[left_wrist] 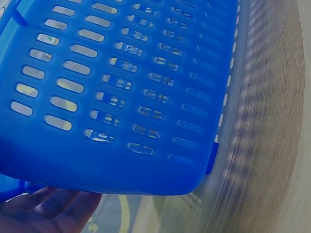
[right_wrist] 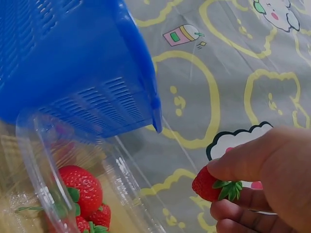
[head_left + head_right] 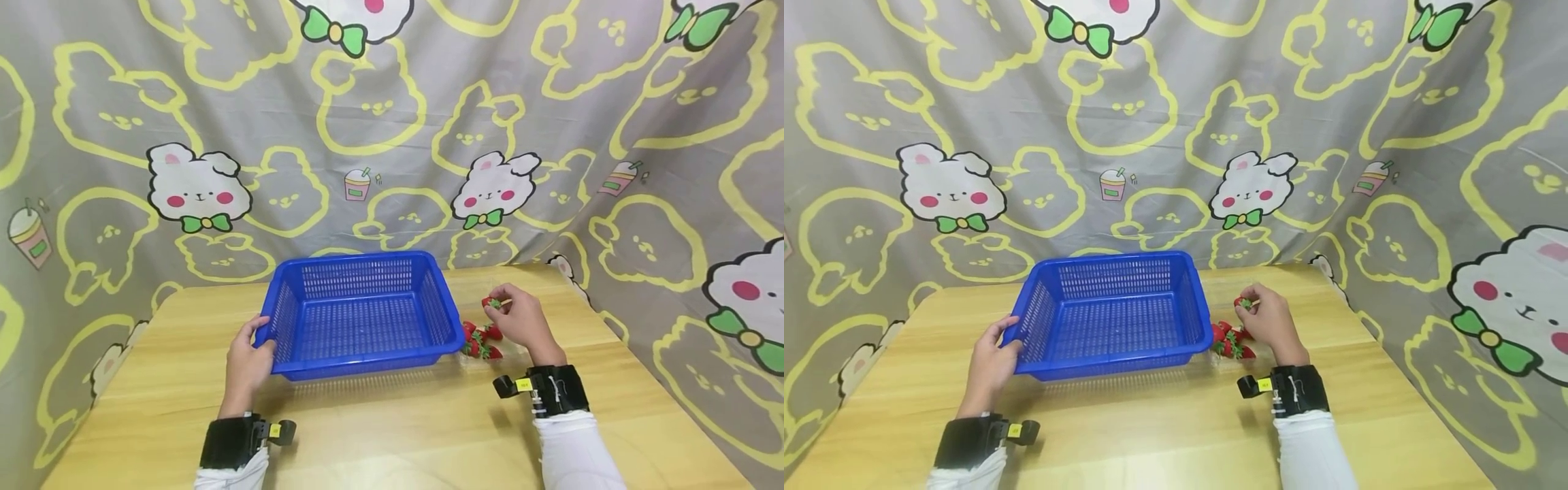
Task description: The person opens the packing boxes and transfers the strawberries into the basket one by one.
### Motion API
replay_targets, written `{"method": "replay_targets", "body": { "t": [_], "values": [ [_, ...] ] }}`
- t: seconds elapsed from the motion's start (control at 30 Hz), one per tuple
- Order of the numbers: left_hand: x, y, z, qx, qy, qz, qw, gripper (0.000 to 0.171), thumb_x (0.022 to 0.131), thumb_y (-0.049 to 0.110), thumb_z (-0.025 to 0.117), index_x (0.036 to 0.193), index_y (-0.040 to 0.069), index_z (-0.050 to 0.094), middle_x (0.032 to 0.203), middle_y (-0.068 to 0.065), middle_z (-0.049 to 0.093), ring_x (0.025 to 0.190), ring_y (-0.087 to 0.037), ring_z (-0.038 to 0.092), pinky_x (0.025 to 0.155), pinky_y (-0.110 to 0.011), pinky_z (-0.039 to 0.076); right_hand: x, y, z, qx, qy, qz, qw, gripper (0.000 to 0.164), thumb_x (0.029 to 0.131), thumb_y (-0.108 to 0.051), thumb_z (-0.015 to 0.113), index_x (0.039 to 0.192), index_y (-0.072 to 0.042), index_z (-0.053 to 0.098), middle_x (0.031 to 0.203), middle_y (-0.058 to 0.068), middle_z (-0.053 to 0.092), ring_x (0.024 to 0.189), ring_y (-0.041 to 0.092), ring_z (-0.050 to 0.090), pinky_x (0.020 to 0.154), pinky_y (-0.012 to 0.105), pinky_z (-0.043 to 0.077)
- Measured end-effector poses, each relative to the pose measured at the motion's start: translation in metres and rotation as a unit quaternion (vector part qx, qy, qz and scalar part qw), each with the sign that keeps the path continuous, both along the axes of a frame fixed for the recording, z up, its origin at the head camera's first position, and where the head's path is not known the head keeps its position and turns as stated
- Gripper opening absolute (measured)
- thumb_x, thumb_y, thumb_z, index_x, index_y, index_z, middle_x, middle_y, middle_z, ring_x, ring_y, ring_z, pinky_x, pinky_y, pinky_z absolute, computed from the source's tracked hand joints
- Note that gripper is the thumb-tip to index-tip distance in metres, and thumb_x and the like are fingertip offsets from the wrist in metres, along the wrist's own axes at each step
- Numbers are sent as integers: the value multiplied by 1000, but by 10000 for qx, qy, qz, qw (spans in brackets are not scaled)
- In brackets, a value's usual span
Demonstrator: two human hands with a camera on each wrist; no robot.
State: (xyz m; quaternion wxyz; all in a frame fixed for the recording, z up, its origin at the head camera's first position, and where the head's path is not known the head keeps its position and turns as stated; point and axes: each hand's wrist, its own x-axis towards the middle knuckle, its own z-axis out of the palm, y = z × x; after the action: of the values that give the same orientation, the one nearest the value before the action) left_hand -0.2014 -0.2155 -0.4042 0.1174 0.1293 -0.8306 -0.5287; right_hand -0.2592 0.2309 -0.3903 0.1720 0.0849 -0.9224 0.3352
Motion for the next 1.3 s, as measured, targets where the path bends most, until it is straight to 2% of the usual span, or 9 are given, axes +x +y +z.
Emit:
{"method": "replay_targets", "body": {
  "t": [0.2, 0.33, 0.57, 0.8, 1.03, 1.3],
  "values": [
    [-1, -1, 5, -139, 94, 1, 9999, 47, 87, 7, 44, 134, 7, 41, 147, -6, 28, 119, -37, 40, 91, -53, 38, -1, -2, 6, -19, 121, -3, 9999, 22, 81, -17, 67, 98, -7, 58, 91, 10, 62, 71, 21, 59, 63, 36, 48],
    [1, -2, 2, -239, 44, 33, 9997, 47, 86, 7, 45, 133, 6, 42, 146, -7, 28, 123, -38, 35, 94, -54, 35, 1, -4, 8, 11, 43, 47, 10000, 22, 81, -16, 67, 98, -6, 58, 91, 10, 61, 71, 20, 58, 63, 35, 48],
    [4, -1, -2, -157, 4, 2, 9999, 47, 87, 8, 44, 133, 7, 41, 146, -11, 27, 120, -40, 39, 93, -55, 36, 0, -9, 12, 77, -14, 112, 9999, 21, 81, -17, 67, 98, -7, 58, 93, 9, 61, 72, 19, 58, 62, 34, 49],
    [11, -4, -7, -93, -172, 131, 9997, 47, 87, 10, 43, 134, 9, 39, 146, -15, 26, 117, -40, 40, 89, -58, 37, 1, -21, 14, 12, 146, 561, 9983, 22, 80, -15, 68, 98, -7, 59, 92, 7, 62, 72, 18, 60, 63, 35, 51],
    [7, -1, -3, -188, 10, 24, 9998, 47, 86, 8, 45, 133, 7, 42, 146, -11, 27, 122, -39, 37, 95, -55, 33, 2, -25, 22, 2, 279, 630, 9976, 22, 80, -13, 69, 98, -6, 59, 92, 7, 63, 71, 17, 60, 63, 34, 51],
    [5, 1, 1, -247, 122, 1, 9996, 45, 86, 8, 45, 132, 7, 43, 146, -8, 29, 121, -38, 38, 94, -54, 35, 5, -35, 31, -2, 317, 824, 9961, 22, 80, -12, 68, 99, -5, 59, 91, 8, 63, 70, 16, 60, 62, 32, 51]
  ]
}}
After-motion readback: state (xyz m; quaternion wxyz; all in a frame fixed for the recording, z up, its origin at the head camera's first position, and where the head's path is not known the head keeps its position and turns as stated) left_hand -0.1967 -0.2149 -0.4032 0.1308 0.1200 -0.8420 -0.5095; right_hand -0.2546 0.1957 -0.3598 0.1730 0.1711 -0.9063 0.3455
